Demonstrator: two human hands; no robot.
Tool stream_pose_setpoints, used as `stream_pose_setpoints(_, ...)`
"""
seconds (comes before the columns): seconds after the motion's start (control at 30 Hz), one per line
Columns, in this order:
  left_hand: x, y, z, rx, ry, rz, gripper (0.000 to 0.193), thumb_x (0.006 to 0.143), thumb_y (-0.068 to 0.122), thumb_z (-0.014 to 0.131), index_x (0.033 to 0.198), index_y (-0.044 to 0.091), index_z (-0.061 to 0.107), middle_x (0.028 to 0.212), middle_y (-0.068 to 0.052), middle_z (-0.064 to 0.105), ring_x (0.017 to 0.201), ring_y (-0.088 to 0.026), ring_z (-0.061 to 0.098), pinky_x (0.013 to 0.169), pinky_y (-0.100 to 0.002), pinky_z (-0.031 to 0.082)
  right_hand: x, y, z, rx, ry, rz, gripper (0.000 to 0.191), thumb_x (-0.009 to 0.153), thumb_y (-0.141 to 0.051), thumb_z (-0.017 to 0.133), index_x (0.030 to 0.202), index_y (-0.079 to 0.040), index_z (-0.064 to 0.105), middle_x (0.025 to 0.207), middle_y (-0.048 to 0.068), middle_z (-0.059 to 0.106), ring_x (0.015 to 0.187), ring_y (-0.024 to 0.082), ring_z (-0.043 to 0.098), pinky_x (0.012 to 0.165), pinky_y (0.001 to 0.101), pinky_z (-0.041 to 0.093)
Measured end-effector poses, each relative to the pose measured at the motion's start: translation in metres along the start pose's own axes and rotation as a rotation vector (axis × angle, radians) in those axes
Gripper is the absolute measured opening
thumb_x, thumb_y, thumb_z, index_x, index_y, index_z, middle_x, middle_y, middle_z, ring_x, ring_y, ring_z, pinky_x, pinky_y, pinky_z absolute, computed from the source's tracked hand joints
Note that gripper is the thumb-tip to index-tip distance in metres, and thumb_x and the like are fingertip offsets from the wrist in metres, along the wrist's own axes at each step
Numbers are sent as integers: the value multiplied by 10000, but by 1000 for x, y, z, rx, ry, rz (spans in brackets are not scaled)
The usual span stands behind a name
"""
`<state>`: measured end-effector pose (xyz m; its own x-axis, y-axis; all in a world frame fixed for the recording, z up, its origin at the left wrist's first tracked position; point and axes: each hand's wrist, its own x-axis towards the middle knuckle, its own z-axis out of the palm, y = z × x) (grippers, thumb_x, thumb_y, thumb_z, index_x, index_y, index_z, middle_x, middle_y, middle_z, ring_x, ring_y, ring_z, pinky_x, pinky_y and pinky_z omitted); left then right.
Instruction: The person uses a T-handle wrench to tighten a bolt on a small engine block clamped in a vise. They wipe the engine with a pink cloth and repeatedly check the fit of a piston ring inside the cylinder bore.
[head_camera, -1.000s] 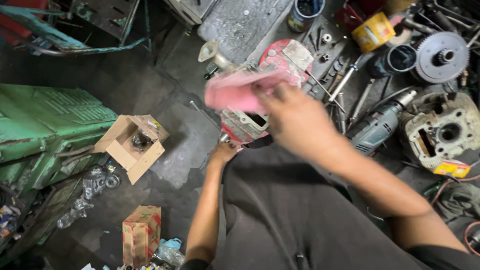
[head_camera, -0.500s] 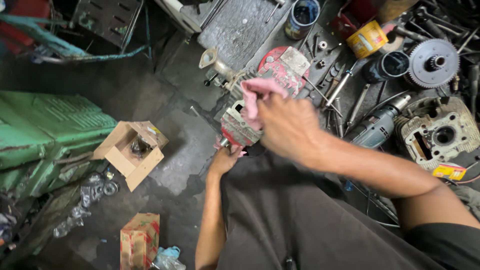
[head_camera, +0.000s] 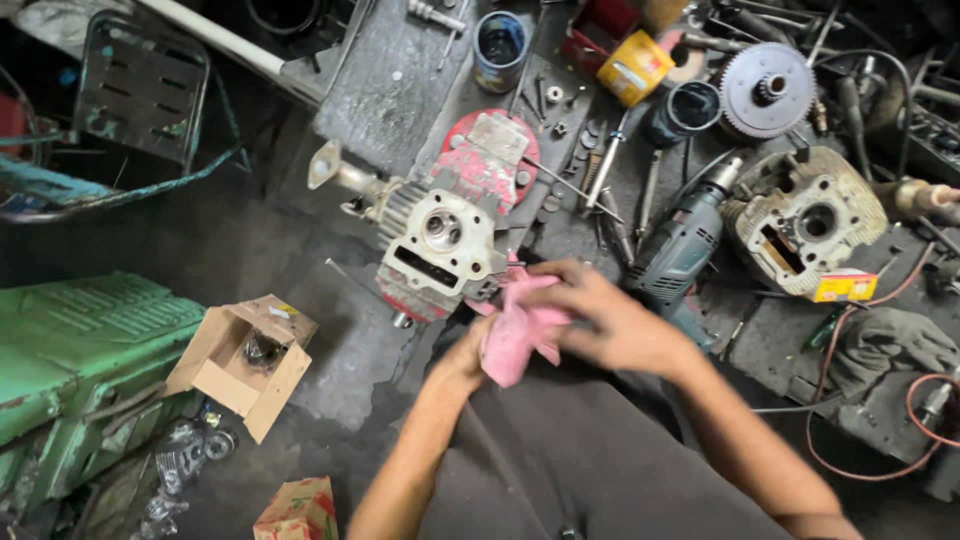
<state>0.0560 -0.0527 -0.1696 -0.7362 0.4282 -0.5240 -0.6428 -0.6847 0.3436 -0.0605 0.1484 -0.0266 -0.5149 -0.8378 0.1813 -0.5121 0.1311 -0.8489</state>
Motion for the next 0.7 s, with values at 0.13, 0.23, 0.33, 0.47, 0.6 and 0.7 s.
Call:
stream_pose_setpoints(0.13, -4, 27, 90, 254, -313, 151, 401, 998, 273, 635, 1350, 86, 603, 1172, -116, 642, 1062, -237, 638, 847, -357, 507, -32, 19, 34, -418, 318, 62, 470, 706, -162, 738, 1131, -44, 575, 1243, 238, 598, 1122, 454, 616, 945, 498, 510)
stream_pose_setpoints(0.23, -13, 64, 140, 848, -379, 349, 369, 996, 277, 653, 1310, 88, 625, 1193, -116, 690, 1105, -232, 675, 918, -354, 529, -71, 49, 15, -185, 702, 366, 331, 896, -97, 661, 1217, -28, 624, 1183, 170, 674, 1040, 330, 670, 890, 427, 547)
stream_pose_setpoints(0.33, -12, 91, 177, 1186, -329, 495, 338, 993, 282, 672, 1270, 90, 647, 1215, -115, 738, 1147, -228, 712, 989, -352, 551, -114, 72, -24, 63, 1017, 783, 268, 1116, -208, 604, 1304, -29, 671, 1043, 170, 664, 820, 180, 602, 770, 374, 477)
stream_pose_setpoints(0.47, 52, 103, 207, 1264, 133, 894, 308, 1026, 211, 663, 1309, 93, 637, 1254, -132, 740, 1188, -280, 719, 1038, -376, 554, -154, 58, -48, 1031, 1062, 315, 358, 1013, -228, 591, 1303, -27, 653, 1215, 120, 648, 1102, 212, 675, 978, 352, 560)
stream_pose_setpoints(0.6, 146, 102, 196, 1270, 476, 1300, 373, 963, 60, 624, 1332, 36, 573, 1363, -185, 627, 1296, -364, 605, 1117, -430, 469, -158, 28, -59, 720, 668, 677, 287, 1001, -174, 650, 1223, 5, 678, 1165, 165, 614, 929, 338, 661, 841, 468, 523)
stream_pose_setpoints(0.7, 200, 103, 169, 1353, 633, 1389, 483, 874, -23, 611, 1354, -21, 547, 1396, -244, 552, 1305, -420, 537, 1112, -472, 418, -156, 14, -61, 197, 457, 558, 218, 908, -88, 711, 1103, 9, 698, 1292, 158, 576, 1100, 310, 594, 915, 414, 477)
